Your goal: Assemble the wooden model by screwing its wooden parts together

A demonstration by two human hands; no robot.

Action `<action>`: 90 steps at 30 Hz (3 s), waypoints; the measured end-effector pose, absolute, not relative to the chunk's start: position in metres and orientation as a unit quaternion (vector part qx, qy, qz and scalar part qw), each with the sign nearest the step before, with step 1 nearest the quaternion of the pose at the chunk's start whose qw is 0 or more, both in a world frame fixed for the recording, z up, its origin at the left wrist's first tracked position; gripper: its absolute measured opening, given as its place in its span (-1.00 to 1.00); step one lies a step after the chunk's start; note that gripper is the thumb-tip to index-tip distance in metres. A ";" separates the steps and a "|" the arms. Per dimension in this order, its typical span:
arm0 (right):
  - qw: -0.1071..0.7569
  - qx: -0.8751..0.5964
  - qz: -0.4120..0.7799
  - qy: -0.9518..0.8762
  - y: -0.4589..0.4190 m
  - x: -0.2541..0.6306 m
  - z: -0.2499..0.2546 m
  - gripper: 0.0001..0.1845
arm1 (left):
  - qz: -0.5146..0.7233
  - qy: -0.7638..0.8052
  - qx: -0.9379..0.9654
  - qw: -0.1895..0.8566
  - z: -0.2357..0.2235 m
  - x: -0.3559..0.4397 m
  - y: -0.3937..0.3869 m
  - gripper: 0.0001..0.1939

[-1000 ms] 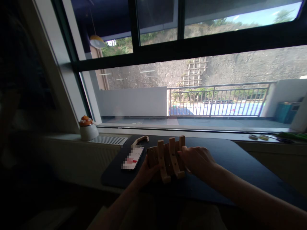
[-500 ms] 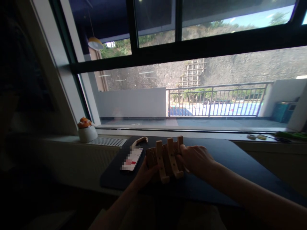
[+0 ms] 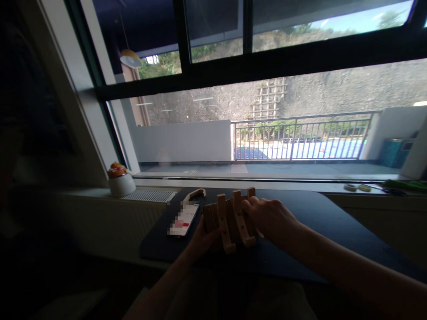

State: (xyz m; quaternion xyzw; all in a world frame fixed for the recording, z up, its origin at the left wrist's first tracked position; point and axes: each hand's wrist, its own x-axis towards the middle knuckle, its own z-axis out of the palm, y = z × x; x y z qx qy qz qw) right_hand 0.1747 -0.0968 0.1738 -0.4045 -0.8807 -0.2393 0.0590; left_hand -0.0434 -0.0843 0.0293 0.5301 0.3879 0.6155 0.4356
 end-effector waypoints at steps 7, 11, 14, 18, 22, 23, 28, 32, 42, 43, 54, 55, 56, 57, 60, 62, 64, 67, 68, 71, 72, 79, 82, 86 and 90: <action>0.077 -0.460 -0.256 -0.846 -0.093 0.172 0.164 -0.76 | 0.617 0.381 0.520 0.453 0.027 -0.044 -0.082 -0.49; 0.046 -0.405 -0.256 -0.877 -0.097 0.174 0.171 -0.85 | 0.618 0.381 0.526 0.443 0.029 -0.044 -0.083 -0.49; 0.033 -0.379 -0.246 -0.891 -0.100 0.168 0.174 -0.82 | 0.622 0.383 0.518 0.445 0.032 -0.043 -0.085 -0.44; 0.068 -0.456 -0.236 -0.855 -0.095 0.163 0.173 -0.84 | 0.622 0.388 0.508 0.453 0.033 -0.042 -0.086 -0.43; 0.065 -0.435 -0.234 -0.867 -0.094 0.164 0.176 -0.90 | 0.621 0.399 0.513 0.437 0.029 -0.044 -0.084 -0.48; 0.060 -0.421 -0.235 -0.874 -0.095 0.164 0.178 -0.81 | 0.622 0.397 0.515 0.437 0.028 -0.044 -0.084 -0.48; 0.058 -0.440 -0.236 -0.865 -0.094 0.163 0.179 -0.95 | 0.615 0.381 0.520 0.454 0.027 -0.044 -0.082 -0.44; 0.060 -0.478 -0.228 -0.846 -0.089 0.167 0.179 -0.81 | 0.614 0.389 0.524 0.444 0.026 -0.045 -0.083 -0.48; 0.045 -0.465 -0.229 -0.854 -0.089 0.172 0.175 -0.72 | 0.610 0.382 0.530 0.448 0.021 -0.046 -0.080 -0.49; 0.046 -0.467 -0.225 -0.854 -0.089 0.172 0.175 -0.76 | 0.610 0.383 0.531 0.446 0.022 -0.046 -0.080 -0.48; 0.057 -0.512 -0.130 -0.847 -0.085 0.186 0.158 -0.56 | 0.610 0.394 0.523 0.446 0.031 -0.044 -0.086 -0.47; 0.055 -0.523 -0.112 -0.843 -0.081 0.195 0.155 -0.54 | 0.612 0.392 0.520 0.449 0.032 -0.043 -0.086 -0.47; 0.058 -0.526 -0.096 -0.843 -0.078 0.205 0.154 -0.56 | 0.612 0.393 0.517 0.451 0.033 -0.043 -0.086 -0.46; 0.063 -0.527 -0.081 -0.843 -0.074 0.214 0.153 -0.60 | 0.614 0.395 0.515 0.450 0.033 -0.042 -0.086 -0.47; 0.152 -0.527 0.000 -0.836 -0.065 0.227 0.153 -0.58 | 0.610 0.393 0.521 0.449 0.032 -0.042 -0.086 -0.47; 0.251 -0.530 0.050 -0.809 -0.058 0.219 0.154 -0.53 | 0.604 0.388 0.529 0.452 0.030 -0.043 -0.085 -0.47; 0.312 -0.518 0.079 -0.792 -0.049 0.202 0.155 -0.46 | 0.601 0.387 0.539 0.446 0.028 -0.044 -0.084 -0.48; 0.322 -0.511 0.086 -0.792 -0.038 0.174 0.156 -0.50 | 0.594 0.395 0.550 0.434 0.025 -0.046 -0.083 -0.48; 0.319 -0.515 0.084 -0.791 -0.035 0.167 0.156 -0.51 | 0.591 0.398 0.550 0.436 0.025 -0.046 -0.083 -0.48; 0.304 -0.527 0.069 -0.791 -0.034 0.156 0.156 -0.57 | 0.586 0.405 0.540 0.448 0.025 -0.046 -0.083 -0.47; 0.299 -0.528 0.062 -0.792 -0.036 0.155 0.156 -0.60 | 0.585 0.406 0.539 0.450 0.025 -0.046 -0.083 -0.46; 0.278 -0.520 0.027 -0.807 -0.043 0.152 0.156 -0.69 | 0.587 0.421 0.548 0.422 0.023 -0.048 -0.082 -0.46; 0.270 -0.517 0.015 -0.812 -0.043 0.154 0.156 -0.68 | 0.590 0.410 0.555 0.420 0.020 -0.048 -0.079 -0.45; 0.268 -0.512 0.007 -0.816 -0.042 0.153 0.157 -0.69 | 0.586 0.401 0.556 0.433 0.019 -0.048 -0.078 -0.45; 0.276 -0.514 0.017 -0.812 -0.042 0.155 0.160 -0.66 | 0.584 0.407 0.553 0.433 0.022 -0.048 -0.081 -0.44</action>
